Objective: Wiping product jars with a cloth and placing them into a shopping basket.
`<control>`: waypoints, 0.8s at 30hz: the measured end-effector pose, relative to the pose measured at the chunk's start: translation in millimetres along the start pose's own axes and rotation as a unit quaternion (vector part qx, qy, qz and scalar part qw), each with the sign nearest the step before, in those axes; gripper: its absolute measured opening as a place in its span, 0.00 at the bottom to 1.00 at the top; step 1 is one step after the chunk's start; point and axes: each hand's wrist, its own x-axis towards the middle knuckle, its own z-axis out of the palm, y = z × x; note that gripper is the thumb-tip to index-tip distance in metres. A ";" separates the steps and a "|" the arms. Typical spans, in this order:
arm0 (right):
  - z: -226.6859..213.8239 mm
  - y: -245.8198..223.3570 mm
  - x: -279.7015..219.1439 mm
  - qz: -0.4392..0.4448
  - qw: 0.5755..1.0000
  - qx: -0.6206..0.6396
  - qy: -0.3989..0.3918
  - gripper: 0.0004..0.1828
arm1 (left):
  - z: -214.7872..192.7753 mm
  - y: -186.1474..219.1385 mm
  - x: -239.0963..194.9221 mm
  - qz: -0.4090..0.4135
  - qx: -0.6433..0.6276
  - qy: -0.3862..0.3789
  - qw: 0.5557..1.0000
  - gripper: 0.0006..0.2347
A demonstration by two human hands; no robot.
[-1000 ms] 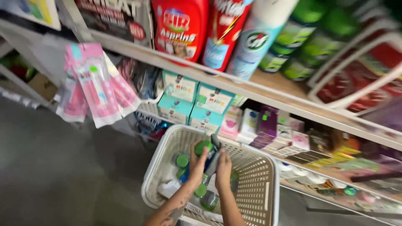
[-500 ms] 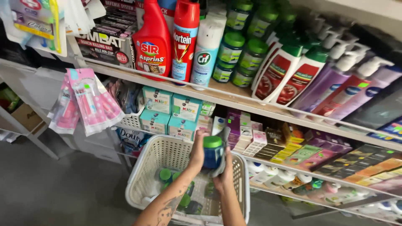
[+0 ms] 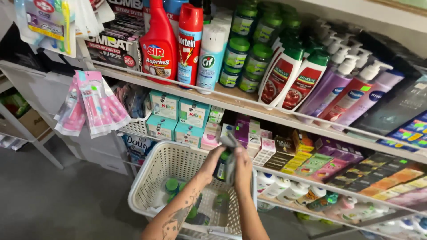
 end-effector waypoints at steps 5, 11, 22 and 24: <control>8.7 28.0 -21.8 0.045 0.973 0.225 -0.013 0.28 | 16.2 27.8 -23.4 0.077 -0.093 0.029 0.992 0.29; 10.0 31.5 -10.3 -0.023 0.997 0.053 0.041 0.26 | 39.6 29.7 -47.8 0.149 0.125 0.134 0.972 0.26; -2.2 14.9 51.5 0.161 0.975 0.144 -0.050 0.20 | -6.7 23.1 -7.5 0.220 0.264 -0.023 0.939 0.27; 13.1 -5.1 42.9 -0.008 0.990 -0.076 -0.117 0.34 | -7.5 15.7 13.3 0.148 0.308 0.083 0.936 0.32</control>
